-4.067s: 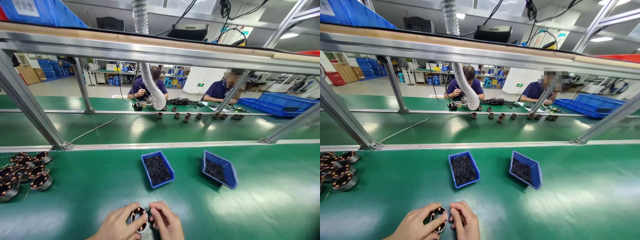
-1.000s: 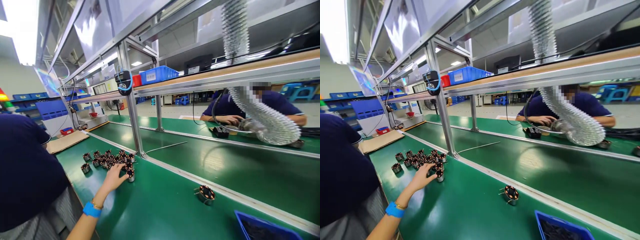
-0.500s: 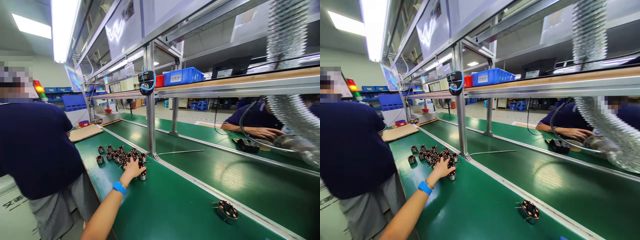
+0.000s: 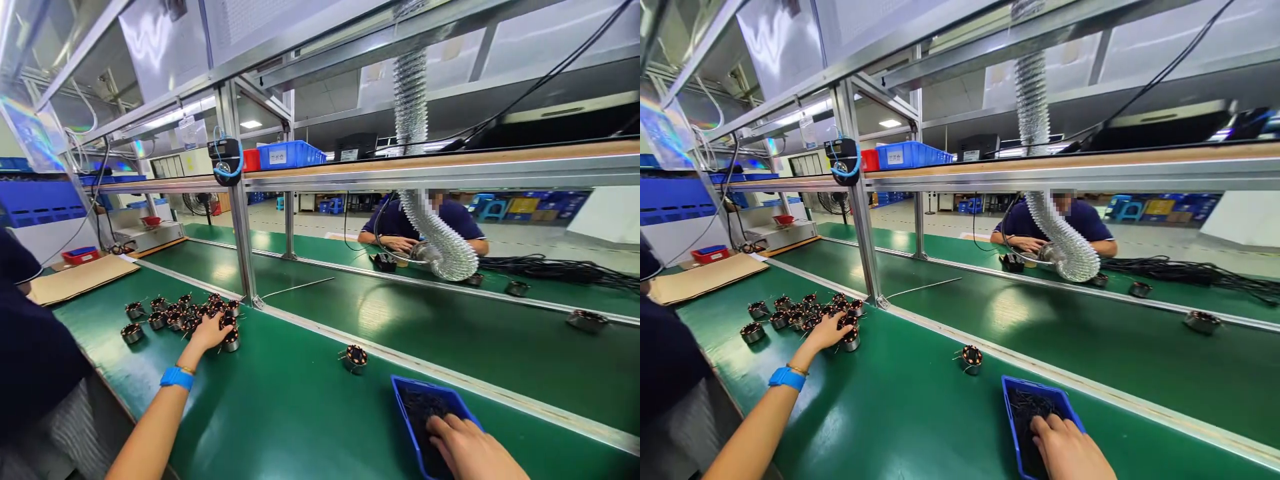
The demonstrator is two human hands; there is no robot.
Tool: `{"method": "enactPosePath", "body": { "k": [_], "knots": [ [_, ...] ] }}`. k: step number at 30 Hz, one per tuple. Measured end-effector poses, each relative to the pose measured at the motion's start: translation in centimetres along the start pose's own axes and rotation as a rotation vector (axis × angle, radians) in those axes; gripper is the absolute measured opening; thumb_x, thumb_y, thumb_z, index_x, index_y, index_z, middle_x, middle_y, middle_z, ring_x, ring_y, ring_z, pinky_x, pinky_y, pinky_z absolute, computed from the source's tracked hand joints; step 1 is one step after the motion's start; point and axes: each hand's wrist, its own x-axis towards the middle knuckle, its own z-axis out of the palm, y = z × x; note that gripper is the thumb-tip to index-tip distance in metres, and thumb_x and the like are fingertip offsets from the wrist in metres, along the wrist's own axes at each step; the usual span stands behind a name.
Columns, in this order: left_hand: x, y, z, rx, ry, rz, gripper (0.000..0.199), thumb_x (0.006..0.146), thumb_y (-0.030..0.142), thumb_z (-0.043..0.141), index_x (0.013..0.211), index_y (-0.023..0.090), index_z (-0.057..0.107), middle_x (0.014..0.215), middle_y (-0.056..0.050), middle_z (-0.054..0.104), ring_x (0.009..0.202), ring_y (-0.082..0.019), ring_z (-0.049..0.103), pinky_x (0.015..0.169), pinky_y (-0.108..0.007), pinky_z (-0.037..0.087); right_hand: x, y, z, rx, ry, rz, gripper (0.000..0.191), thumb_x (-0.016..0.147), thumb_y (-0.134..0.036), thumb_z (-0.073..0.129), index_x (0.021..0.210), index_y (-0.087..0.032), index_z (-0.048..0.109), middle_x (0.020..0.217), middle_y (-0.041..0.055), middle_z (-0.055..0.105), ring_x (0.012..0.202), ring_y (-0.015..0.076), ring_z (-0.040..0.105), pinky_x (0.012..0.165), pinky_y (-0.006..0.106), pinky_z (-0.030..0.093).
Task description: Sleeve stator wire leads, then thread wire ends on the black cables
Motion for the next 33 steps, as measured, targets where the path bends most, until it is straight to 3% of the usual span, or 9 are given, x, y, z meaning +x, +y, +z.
{"method": "enactPosePath", "body": {
  "k": [3, 10, 20, 24, 29, 33],
  "knots": [
    [-0.7, 0.2, 0.3, 0.013, 0.006, 0.016, 0.048, 0.099, 0.043, 0.053, 0.139, 0.018, 0.048, 0.131, -0.014, 0.058, 0.106, -0.026, 0.064, 0.094, -0.049, 0.052, 0.4, -0.6, -0.5, -0.025, 0.025, 0.014, 0.034, 0.088, -0.017, 0.044, 0.074, -0.022, 0.075, 0.071, 0.0075, 0.072, 0.065, 0.0256, 0.071, 0.060, 0.038, 0.054],
    [-4.3, 2.6, 1.6, 0.010, -0.015, 0.146, 0.044, 0.098, 0.029, 0.043, 0.141, 0.022, 0.051, 0.122, -0.015, 0.057, 0.096, -0.028, 0.070, 0.090, -0.041, 0.052, 0.0, -0.6, 0.9, -0.014, 0.187, 0.047, 0.037, 0.094, -0.024, 0.040, 0.077, -0.019, 0.072, 0.071, 0.0086, 0.070, 0.066, 0.0263, 0.069, 0.066, 0.040, 0.053],
    [-13.8, 9.0, 5.0, -0.095, -0.048, 0.492, 0.050, 0.098, 0.021, 0.035, 0.147, 0.023, 0.045, 0.139, -0.016, 0.050, 0.103, -0.025, 0.069, 0.093, -0.040, 0.053, -0.8, -1.4, -1.3, 0.168, 0.081, 0.190, 0.033, 0.097, -0.026, 0.040, 0.085, -0.020, 0.071, 0.080, 0.0079, 0.069, 0.076, 0.0251, 0.067, 0.072, 0.036, 0.051],
    [-17.5, 9.3, 6.5, -0.181, 0.100, 0.776, 0.050, 0.095, 0.022, 0.046, 0.144, 0.032, 0.048, 0.155, -0.012, 0.038, 0.112, -0.024, 0.066, 0.094, -0.041, 0.056, -0.8, -2.1, -2.6, 0.273, 0.099, 0.270, 0.029, 0.096, -0.027, 0.043, 0.085, -0.021, 0.069, 0.085, 0.0085, 0.070, 0.080, 0.0261, 0.066, 0.074, 0.037, 0.050],
    [-18.9, 8.3, 8.2, -0.098, 0.387, 1.048, 0.034, 0.085, 0.033, 0.064, 0.120, 0.033, 0.066, 0.134, -0.009, 0.063, 0.116, -0.033, 0.061, 0.092, -0.052, 0.055, -0.4, -2.4, -3.5, 0.333, 0.101, 0.379, 0.027, 0.094, -0.030, 0.046, 0.074, -0.022, 0.063, 0.081, 0.0091, 0.071, 0.080, 0.0294, 0.066, 0.074, 0.040, 0.050],
    [-18.8, 8.4, 8.9, -0.113, 0.394, 1.199, 0.042, 0.078, 0.023, 0.061, 0.119, 0.029, 0.062, 0.118, -0.005, 0.072, 0.115, -0.028, 0.062, 0.112, -0.051, 0.039, -0.4, -2.2, -4.2, 0.388, 0.121, 0.425, 0.026, 0.095, -0.029, 0.042, 0.080, -0.022, 0.062, 0.081, 0.0079, 0.072, 0.078, 0.0261, 0.067, 0.073, 0.037, 0.050]
  ]
}}
